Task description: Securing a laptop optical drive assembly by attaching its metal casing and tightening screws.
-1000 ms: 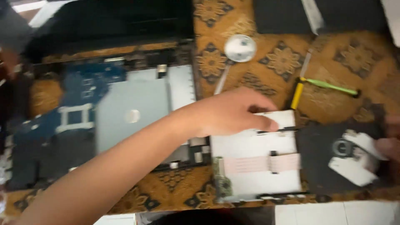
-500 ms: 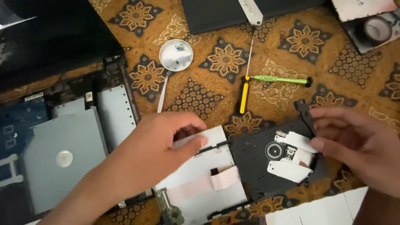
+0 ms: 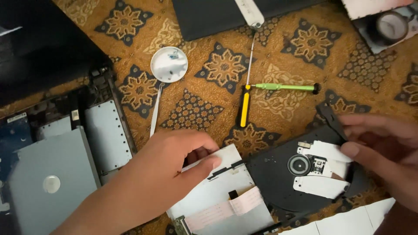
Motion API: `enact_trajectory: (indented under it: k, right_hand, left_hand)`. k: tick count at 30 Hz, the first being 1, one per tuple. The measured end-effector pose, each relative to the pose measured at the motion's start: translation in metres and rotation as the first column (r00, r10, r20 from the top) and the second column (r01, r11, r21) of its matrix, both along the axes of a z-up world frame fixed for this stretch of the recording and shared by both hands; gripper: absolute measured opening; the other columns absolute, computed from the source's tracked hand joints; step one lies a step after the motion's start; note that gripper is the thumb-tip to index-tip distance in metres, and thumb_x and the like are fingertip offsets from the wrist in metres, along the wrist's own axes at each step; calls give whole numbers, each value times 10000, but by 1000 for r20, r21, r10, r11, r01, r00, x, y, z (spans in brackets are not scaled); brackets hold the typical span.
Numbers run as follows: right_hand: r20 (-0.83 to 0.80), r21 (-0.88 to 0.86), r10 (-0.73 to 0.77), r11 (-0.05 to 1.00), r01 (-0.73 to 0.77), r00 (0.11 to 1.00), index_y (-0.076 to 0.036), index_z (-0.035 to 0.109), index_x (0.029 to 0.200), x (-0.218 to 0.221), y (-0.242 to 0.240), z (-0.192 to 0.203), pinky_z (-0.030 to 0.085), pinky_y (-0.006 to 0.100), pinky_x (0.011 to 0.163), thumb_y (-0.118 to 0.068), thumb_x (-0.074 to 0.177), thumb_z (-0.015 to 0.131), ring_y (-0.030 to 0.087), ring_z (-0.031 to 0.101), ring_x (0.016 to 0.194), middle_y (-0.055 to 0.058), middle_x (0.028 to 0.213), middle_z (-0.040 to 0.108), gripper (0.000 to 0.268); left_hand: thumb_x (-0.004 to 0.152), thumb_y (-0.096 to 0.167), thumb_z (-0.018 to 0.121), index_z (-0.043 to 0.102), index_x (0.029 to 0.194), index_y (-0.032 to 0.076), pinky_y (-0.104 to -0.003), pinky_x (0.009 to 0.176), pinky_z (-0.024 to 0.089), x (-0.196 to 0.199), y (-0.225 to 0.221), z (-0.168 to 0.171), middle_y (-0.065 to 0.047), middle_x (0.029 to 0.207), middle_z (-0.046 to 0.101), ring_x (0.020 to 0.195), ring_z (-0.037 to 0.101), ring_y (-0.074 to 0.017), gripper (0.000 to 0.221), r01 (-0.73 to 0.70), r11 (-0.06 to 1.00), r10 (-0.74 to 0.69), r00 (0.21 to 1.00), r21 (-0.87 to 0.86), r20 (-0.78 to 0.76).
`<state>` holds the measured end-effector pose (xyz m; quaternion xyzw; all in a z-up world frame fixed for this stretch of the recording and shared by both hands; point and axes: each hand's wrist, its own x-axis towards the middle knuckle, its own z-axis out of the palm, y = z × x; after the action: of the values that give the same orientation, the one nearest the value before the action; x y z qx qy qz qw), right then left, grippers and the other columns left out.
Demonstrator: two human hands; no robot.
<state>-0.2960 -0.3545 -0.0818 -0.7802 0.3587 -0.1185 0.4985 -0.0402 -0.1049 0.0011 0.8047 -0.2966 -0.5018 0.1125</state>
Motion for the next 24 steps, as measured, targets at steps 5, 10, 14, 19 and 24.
enact_trajectory:
  k: [5,10,14,19,24]
  right_hand:
    - [4,94,-92,991,92,996,51,657,1291,17,9,27,628,448,739,121,839,640,341,766,911,237,1071,774,457]
    - [47,53,-35,998,33,998,33,661,1295,29,9,57,651,443,602,71,811,645,346,812,813,223,1079,816,485]
    - [69,-29,24,999,-22,997,17,641,1279,37,9,81,630,389,933,101,745,675,289,790,996,195,1089,810,541]
    - [131,-183,69,982,-44,989,10,617,1243,55,18,119,653,370,755,44,776,686,283,813,894,192,1069,810,473]
    - [160,-315,369,898,-307,915,-7,598,1335,58,6,144,695,356,850,-60,688,672,235,835,983,120,1188,813,654]
  left_hand:
    - [1018,420,589,731,1091,304,-317,769,480,-5,15,-20,89,936,698,863,619,-121,198,91,978,-64,987,-188,148]
    - [1000,505,514,664,1414,292,-412,914,533,-5,10,-1,58,1303,700,1186,647,-155,490,102,896,-57,992,-432,117]
    - [923,378,641,704,1306,229,-311,860,578,-4,-7,22,66,1191,815,1047,770,-101,416,47,812,-84,996,-581,-37]
    - [917,223,706,791,1169,170,-268,755,584,-4,-8,38,17,926,816,797,736,-102,271,-146,788,-32,960,-598,-278]
    - [965,107,722,709,1055,93,-258,762,553,-13,10,30,-18,927,749,817,677,-104,92,-225,479,-61,956,-849,-288]
